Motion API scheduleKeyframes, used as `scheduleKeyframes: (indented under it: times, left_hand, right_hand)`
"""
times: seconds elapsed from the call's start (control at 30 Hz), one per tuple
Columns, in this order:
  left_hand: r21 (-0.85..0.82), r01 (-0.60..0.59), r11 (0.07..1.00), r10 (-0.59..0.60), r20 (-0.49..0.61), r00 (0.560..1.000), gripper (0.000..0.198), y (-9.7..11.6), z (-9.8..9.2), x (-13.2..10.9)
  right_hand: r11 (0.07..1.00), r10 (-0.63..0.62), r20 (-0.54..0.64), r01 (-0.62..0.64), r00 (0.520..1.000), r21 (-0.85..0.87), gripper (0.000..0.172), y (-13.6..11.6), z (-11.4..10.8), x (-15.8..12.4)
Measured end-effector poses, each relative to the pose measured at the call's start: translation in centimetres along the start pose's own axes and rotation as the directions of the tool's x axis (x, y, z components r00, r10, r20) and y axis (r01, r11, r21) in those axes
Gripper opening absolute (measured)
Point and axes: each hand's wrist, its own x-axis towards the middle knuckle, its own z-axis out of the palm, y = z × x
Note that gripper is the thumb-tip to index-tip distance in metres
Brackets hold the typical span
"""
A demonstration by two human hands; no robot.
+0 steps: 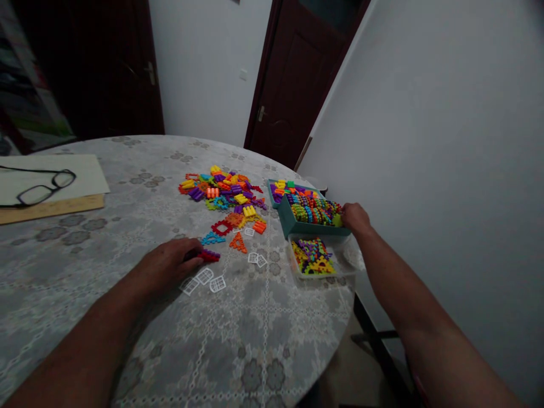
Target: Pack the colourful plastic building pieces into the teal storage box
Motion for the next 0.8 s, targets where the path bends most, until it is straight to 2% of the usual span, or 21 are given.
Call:
scheduleKeyframes:
  times: [0.13, 0.23, 0.33, 0.4, 0.47, 0.53, 0.6, 0.67, 0.8]
  left_hand:
    - [-0.002, -0.011, 1.000, 0.011, 0.000, 1.000, 0.028, 0.7, -0.3, -0.4]
    - [0.005, -0.014, 1.000, 0.015, -0.003, 1.000, 0.026, 0.9, -0.2, -0.5]
    - [0.022, 0.009, 1.000, -0.009, -0.020, 1.000, 0.023, 0.7, 0.0, -0.5]
    - [0.021, 0.001, 1.000, -0.001, -0.023, 1.000, 0.021, 0.6, 0.2, -0.5]
    - [0.026, -0.022, 0.999, 0.023, -0.030, 0.999, 0.020, 0.6, 0.3, -0.6]
    - [0.046, -0.046, 0.998, 0.048, -0.044, 0.998, 0.019, 0.7, 0.4, -0.6]
    - [0.065, -0.053, 0.996, 0.056, -0.052, 0.997, 0.018, 0.8, 0.3, -0.7]
    - [0.071, -0.052, 0.996, 0.055, -0.049, 0.997, 0.017, 0.9, 0.3, -0.8]
    - [0.081, -0.067, 0.994, 0.072, -0.056, 0.996, 0.012, 0.9, 0.4, -0.8]
  right_hand:
    - [1.000, 0.000, -0.078, 0.000, 0.997, 0.005, 0.041, -1.1, -1.1, -1.9]
    - [0.986, -0.122, -0.211, 0.143, 0.970, 0.088, 0.036, -3.4, -2.3, -4.7]
    - [0.860, -0.366, -0.294, 0.442, 0.883, 0.255, 0.026, -7.3, -3.5, -9.2]
    - [0.710, -0.544, -0.247, 0.597, 0.802, 0.374, 0.023, -10.5, -3.9, -12.7]
    - [0.584, -0.684, -0.176, 0.676, 0.708, 0.449, 0.025, -14.0, -3.9, -15.8]
    - [0.546, -0.747, -0.111, 0.700, 0.655, 0.459, 0.029, -17.6, -3.6, -18.0]
    - [0.586, -0.747, -0.044, 0.687, 0.664, 0.430, 0.034, -20.8, -3.1, -19.2]
    - [0.644, -0.722, 0.018, 0.663, 0.691, 0.383, 0.035, -23.3, -2.7, -19.6]
    - [0.694, -0.690, 0.039, 0.646, 0.722, 0.318, 0.027, -25.7, -1.3, -19.5]
